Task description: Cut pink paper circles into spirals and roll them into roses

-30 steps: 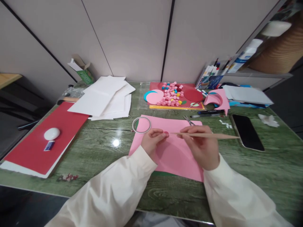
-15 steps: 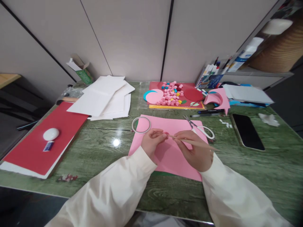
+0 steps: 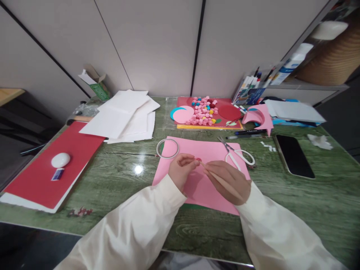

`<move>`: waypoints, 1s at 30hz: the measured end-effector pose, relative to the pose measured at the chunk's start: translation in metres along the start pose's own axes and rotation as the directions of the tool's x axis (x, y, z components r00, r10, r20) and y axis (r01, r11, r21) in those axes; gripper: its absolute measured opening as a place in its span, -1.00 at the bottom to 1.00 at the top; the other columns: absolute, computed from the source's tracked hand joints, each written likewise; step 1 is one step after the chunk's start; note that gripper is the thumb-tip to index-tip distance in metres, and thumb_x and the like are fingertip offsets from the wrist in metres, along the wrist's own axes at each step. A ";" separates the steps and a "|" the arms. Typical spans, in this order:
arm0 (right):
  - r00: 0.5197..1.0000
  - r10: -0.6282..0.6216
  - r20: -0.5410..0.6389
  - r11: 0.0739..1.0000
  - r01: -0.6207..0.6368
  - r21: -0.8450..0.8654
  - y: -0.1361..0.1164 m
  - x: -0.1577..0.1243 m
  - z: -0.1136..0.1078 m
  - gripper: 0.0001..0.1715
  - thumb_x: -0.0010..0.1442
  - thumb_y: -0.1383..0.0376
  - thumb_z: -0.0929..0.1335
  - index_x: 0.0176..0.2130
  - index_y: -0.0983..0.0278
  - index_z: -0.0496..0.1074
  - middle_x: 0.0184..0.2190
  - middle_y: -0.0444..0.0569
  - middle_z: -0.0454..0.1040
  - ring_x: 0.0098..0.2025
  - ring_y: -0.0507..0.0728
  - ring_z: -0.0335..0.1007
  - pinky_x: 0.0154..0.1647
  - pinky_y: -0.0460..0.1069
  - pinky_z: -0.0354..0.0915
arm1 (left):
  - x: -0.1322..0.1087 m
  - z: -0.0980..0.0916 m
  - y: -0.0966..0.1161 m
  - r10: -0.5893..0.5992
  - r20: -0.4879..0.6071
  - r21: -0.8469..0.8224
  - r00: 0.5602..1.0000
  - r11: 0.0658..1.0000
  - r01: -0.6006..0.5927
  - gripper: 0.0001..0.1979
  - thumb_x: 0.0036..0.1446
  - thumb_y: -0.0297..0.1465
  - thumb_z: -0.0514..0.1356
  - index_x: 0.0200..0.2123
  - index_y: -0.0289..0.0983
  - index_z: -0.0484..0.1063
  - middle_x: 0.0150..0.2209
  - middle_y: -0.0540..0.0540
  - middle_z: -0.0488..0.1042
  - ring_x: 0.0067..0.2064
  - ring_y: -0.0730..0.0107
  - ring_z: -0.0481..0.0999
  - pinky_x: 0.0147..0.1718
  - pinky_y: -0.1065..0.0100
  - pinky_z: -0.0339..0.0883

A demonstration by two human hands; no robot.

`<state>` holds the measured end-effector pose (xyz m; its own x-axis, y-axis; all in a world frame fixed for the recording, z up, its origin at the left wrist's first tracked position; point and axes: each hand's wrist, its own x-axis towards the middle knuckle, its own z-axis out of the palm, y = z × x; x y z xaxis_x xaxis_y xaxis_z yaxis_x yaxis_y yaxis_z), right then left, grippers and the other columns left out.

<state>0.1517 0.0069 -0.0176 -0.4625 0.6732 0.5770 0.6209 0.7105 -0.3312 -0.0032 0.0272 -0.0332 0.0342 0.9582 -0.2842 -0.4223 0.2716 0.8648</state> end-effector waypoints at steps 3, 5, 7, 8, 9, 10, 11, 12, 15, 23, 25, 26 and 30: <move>0.999 0.003 -0.043 0.999 -0.005 -0.045 -0.001 0.000 -0.001 -0.74 0.09 0.42 0.29 -0.16 0.22 0.32 -0.34 0.02 0.46 -0.28 0.13 0.39 -0.33 0.04 0.36 | -0.002 0.001 0.000 0.004 -0.009 0.009 1.000 1.000 -0.004 -0.74 -0.24 -0.43 0.32 -0.42 -0.31 0.34 -0.45 -0.05 0.51 -0.38 0.45 0.48 -0.33 0.40 0.29; 0.998 0.001 -0.066 0.998 -0.005 -0.060 -0.004 0.004 -0.004 -0.84 0.08 0.43 0.30 -0.27 0.23 0.36 -0.41 0.01 0.46 -0.34 0.13 0.38 -0.41 0.02 0.33 | -0.004 0.001 -0.001 0.003 -0.011 0.018 1.000 1.000 -0.003 -0.74 -0.24 -0.43 0.31 -0.42 -0.31 0.33 -0.45 -0.05 0.50 -0.38 0.46 0.48 -0.36 0.41 0.30; 0.996 0.000 -0.091 0.997 -0.006 -0.071 -0.008 0.009 -0.008 -0.91 0.07 0.41 0.31 -0.43 0.24 0.35 -0.51 -0.01 0.43 -0.43 0.11 0.35 -0.49 0.00 0.28 | -0.005 0.001 -0.002 -0.003 -0.009 0.026 1.000 1.000 0.004 -0.74 -0.24 -0.43 0.32 -0.42 -0.31 0.33 -0.45 -0.04 0.50 -0.38 0.46 0.47 -0.38 0.42 0.30; 0.993 0.001 -0.114 0.997 -0.010 -0.077 -0.010 0.012 -0.010 -0.86 0.07 0.40 0.31 -0.50 0.23 0.33 -0.56 -0.03 0.40 -0.49 0.08 0.32 -0.52 0.00 0.25 | -0.005 0.002 -0.003 -0.010 -0.005 0.030 1.000 0.999 0.010 -0.73 -0.25 -0.44 0.32 -0.42 -0.31 0.33 -0.45 -0.04 0.49 -0.39 0.46 0.47 -0.39 0.43 0.30; 0.992 -0.003 -0.125 0.996 -0.008 -0.088 -0.011 0.015 -0.011 -0.80 0.06 0.38 0.32 -0.56 0.23 0.29 -0.61 -0.07 0.36 -0.53 0.06 0.28 -0.55 -0.01 0.22 | -0.006 0.002 -0.004 -0.020 0.002 0.034 1.000 0.999 0.020 -0.73 -0.25 -0.44 0.32 -0.42 -0.31 0.33 -0.46 -0.04 0.49 -0.39 0.46 0.47 -0.40 0.43 0.30; 0.990 -0.015 -0.137 0.995 0.000 -0.104 -0.011 0.017 -0.013 -0.73 0.06 0.36 0.33 -0.62 0.22 0.25 -0.66 -0.10 0.32 -0.58 0.03 0.23 -0.56 -0.02 0.19 | -0.007 0.003 -0.005 -0.034 0.013 0.036 0.999 0.999 0.033 -0.73 -0.26 -0.44 0.32 -0.43 -0.31 0.33 -0.46 -0.04 0.49 -0.39 0.46 0.47 -0.41 0.43 0.30; 0.987 -0.039 -0.153 0.992 0.020 -0.123 -0.011 0.018 -0.013 -0.66 0.04 0.35 0.34 -0.67 0.22 0.19 -0.70 -0.14 0.28 -0.62 0.01 0.17 -0.58 -0.03 0.16 | -0.008 0.004 -0.006 -0.049 0.026 0.036 0.998 0.998 0.048 -0.73 -0.25 -0.43 0.32 -0.42 -0.31 0.33 -0.45 -0.04 0.50 -0.39 0.46 0.47 -0.42 0.44 0.30; 0.983 -0.074 -0.167 0.989 0.050 -0.141 -0.011 0.018 -0.014 -0.61 0.03 0.35 0.36 -0.70 0.23 0.14 -0.74 -0.18 0.23 -0.65 -0.01 0.12 -0.58 -0.05 0.13 | -0.009 0.005 -0.007 -0.065 0.041 0.034 0.997 0.997 0.063 -0.73 -0.25 -0.43 0.32 -0.42 -0.31 0.33 -0.45 -0.05 0.50 -0.39 0.46 0.47 -0.43 0.44 0.30; 0.961 -0.174 -0.215 0.975 0.137 -0.176 -0.007 0.015 -0.013 -0.52 -0.02 0.35 0.39 -0.74 0.25 0.06 -0.80 -0.24 0.13 -0.69 -0.05 0.00 -0.59 -0.07 0.06 | -0.013 0.008 -0.009 -0.094 0.088 0.010 0.992 0.996 0.094 -0.73 -0.24 -0.43 0.31 -0.41 -0.32 0.33 -0.44 -0.05 0.50 -0.39 0.46 0.47 -0.42 0.44 0.29; 0.997 -0.039 -0.059 0.990 0.030 -0.137 -0.005 0.015 -0.011 -0.83 0.02 0.24 0.36 -0.50 0.28 0.32 -0.74 -0.19 0.28 -0.64 -0.02 0.14 -0.51 -0.06 0.11 | -0.007 0.006 -0.008 -0.093 -0.014 -0.026 0.996 0.995 0.093 -0.72 -0.30 -0.44 0.34 -0.44 -0.33 0.35 -0.50 -0.02 0.48 -0.43 0.49 0.46 -0.36 0.42 0.29; 0.997 -0.077 -0.001 0.991 0.077 -0.108 -0.004 0.014 -0.009 -0.96 0.06 0.35 0.32 -0.37 0.27 0.35 -0.67 -0.17 0.37 -0.61 -0.03 0.20 -0.44 -0.05 0.14 | -0.005 0.004 -0.008 -0.074 -0.020 -0.035 0.997 0.997 0.073 -0.72 -0.29 -0.44 0.33 -0.43 -0.32 0.35 -0.48 -0.04 0.49 -0.43 0.48 0.46 -0.37 0.42 0.29; 0.994 -0.112 0.001 0.989 0.112 -0.097 -0.003 0.014 -0.008 -0.90 0.07 0.40 0.31 -0.31 0.27 0.35 -0.61 -0.15 0.43 -0.58 -0.02 0.24 -0.40 -0.04 0.15 | -0.004 0.003 -0.008 -0.060 -0.019 -0.035 0.998 0.998 0.059 -0.72 -0.28 -0.43 0.33 -0.42 -0.32 0.35 -0.47 -0.05 0.50 -0.42 0.47 0.46 -0.37 0.42 0.29; 0.983 -0.176 -0.050 0.980 0.170 -0.104 -0.001 0.012 -0.005 -0.82 0.07 0.46 0.32 -0.25 0.30 0.34 -0.48 -0.08 0.52 -0.48 -0.01 0.35 -0.36 -0.03 0.16 | -0.004 0.002 -0.006 -0.006 -0.019 0.002 1.000 1.000 0.006 -0.74 -0.24 -0.41 0.31 -0.41 -0.32 0.36 -0.44 -0.07 0.51 -0.40 0.44 0.47 -0.40 0.41 0.31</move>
<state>0.1487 0.0133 -0.0068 -0.5321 0.5265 0.6631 0.5957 0.7893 -0.1487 0.0008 0.0217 -0.0367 0.0197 0.9546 -0.2973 -0.4198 0.2778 0.8640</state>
